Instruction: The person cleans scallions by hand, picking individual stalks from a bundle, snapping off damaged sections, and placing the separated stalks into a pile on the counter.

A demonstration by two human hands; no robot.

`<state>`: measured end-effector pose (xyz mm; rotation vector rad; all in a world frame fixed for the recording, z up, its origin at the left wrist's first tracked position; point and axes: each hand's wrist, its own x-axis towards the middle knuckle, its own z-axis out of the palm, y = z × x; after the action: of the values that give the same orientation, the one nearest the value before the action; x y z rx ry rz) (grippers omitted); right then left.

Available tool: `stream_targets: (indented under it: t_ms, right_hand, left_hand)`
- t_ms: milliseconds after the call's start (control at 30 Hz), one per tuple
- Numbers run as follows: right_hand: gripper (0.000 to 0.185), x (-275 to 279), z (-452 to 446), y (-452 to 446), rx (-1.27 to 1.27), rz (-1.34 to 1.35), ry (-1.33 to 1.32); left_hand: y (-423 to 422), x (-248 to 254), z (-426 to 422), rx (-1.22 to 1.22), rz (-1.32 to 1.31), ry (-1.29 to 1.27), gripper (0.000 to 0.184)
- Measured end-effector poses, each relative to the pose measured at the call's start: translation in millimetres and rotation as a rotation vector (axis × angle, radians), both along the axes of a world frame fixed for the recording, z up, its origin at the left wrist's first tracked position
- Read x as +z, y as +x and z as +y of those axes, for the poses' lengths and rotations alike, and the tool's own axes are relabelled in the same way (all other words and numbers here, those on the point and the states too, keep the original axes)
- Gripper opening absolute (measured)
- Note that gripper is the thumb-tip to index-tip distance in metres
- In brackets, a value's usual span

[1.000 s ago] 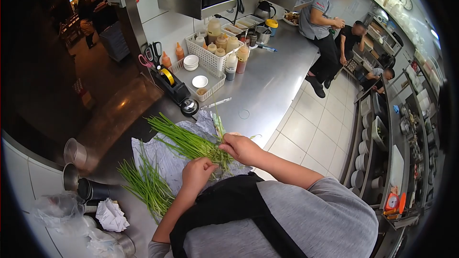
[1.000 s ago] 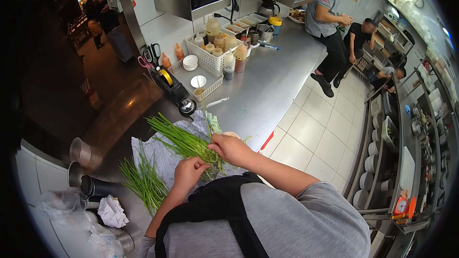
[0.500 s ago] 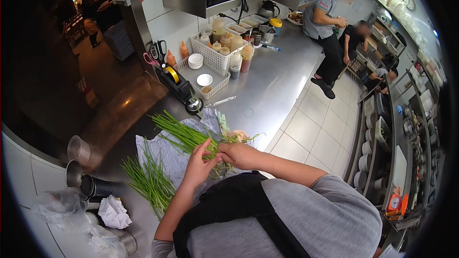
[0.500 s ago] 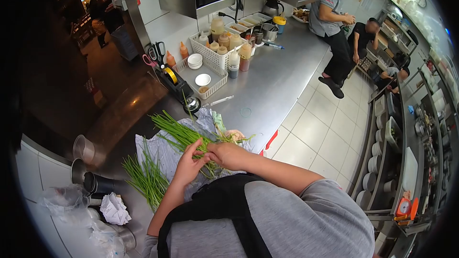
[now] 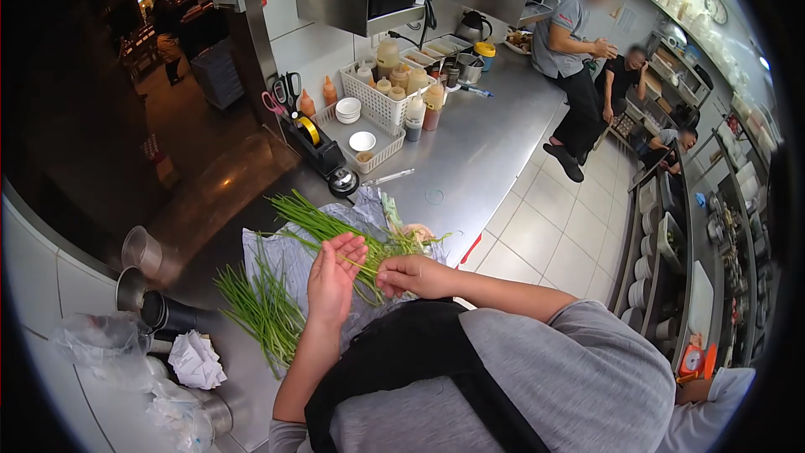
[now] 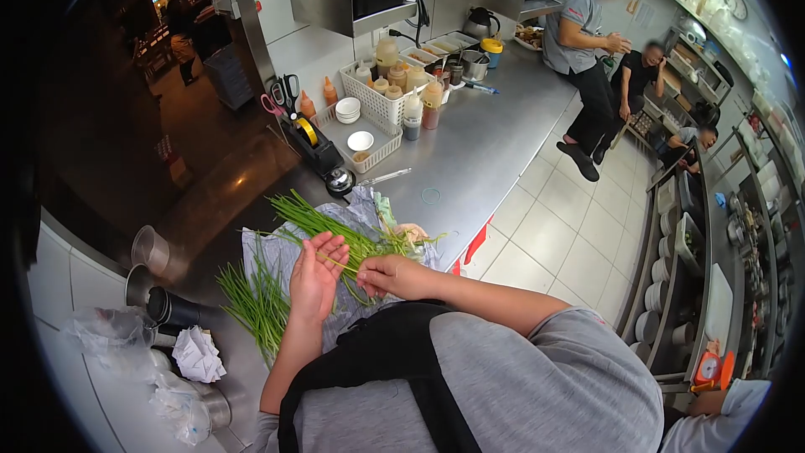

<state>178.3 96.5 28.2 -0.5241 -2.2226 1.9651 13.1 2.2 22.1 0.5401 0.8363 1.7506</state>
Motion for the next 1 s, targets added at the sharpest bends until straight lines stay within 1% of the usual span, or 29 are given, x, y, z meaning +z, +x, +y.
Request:
stream_targets:
  t_ms: [133, 200, 267, 400, 467, 500, 533, 600, 633, 667, 800, 833, 867, 900, 1000]
  right_hand:
    - [0.023, -4.8, -5.4, 8.9, 0.022, -0.013, -0.012]
    - [0.022, -6.0, -10.2, 12.0, 0.001, -0.022, -0.070]
    - [0.022, -4.9, -13.3, 14.6, -0.001, -0.035, -0.039]
    - [0.021, -18.3, -21.0, 18.0, 0.033, -0.034, 0.010]
    - [0.021, -20.2, -23.7, 20.1, 0.026, -0.031, 0.008]
    - [0.021, -18.2, -25.7, 20.4, 0.031, -0.040, 0.016]
    - [0.020, -16.4, -29.3, 21.4, 0.035, -0.050, 0.020]
    - [0.021, -13.7, -31.4, 23.2, 0.065, -0.104, 0.005]
    - [0.021, -15.6, -32.9, 25.4, 0.043, -0.077, 0.074]
    - [0.021, -17.6, -34.3, 25.7, 0.043, -0.049, 0.142]
    - [0.021, -21.7, -30.6, 27.6, 0.092, -0.121, 0.089]
    - [0.021, -20.9, -28.2, 26.7, 0.158, -0.123, 0.085]
    - [0.020, -19.3, -25.2, 29.1, 0.151, -0.117, 0.058]
    - [0.020, -17.5, -21.0, 32.6, 0.124, -0.111, 0.036]
    - [0.018, -11.0, -6.8, 49.7, 0.162, -0.116, 0.142]
  left_hand:
    - [5.6, 3.4, -11.7, 0.051, -0.104, 0.050, 0.044]
    - [11.3, 3.6, -16.8, 0.057, -0.142, 0.062, 0.044]
    - [17.3, 3.9, -18.5, 0.112, -0.247, 0.067, 0.044]
    - [18.2, 4.1, -23.7, 0.156, -0.294, 0.076, 0.045]
    - [14.2, -2.7, -28.3, 0.155, -0.328, 0.144, 0.044]
    - [18.3, 8.6, -29.2, 0.231, -0.353, 0.073, 0.042]
    - [15.5, 5.9, -27.8, 0.234, -0.355, 0.068, 0.042]
    - [7.0, -5.4, -35.4, 0.164, -0.259, 0.162, 0.041]
    - [9.7, 0.6, -36.3, 0.223, -0.258, 0.122, 0.041]
    - [10.8, 4.9, -37.6, 0.203, -0.270, 0.134, 0.040]
    - [13.4, 16.8, -45.2, 0.237, -0.201, 0.144, 0.038]
    - [15.1, 23.4, -44.3, 0.228, -0.151, 0.136, 0.041]
    - [18.4, 26.8, -45.9, 0.275, -0.149, 0.139, 0.041]
    - [23.0, 30.6, -42.9, 0.262, -0.139, 0.125, 0.041]
    - [39.6, 35.3, -28.9, 0.245, -0.122, 0.128, 0.041]
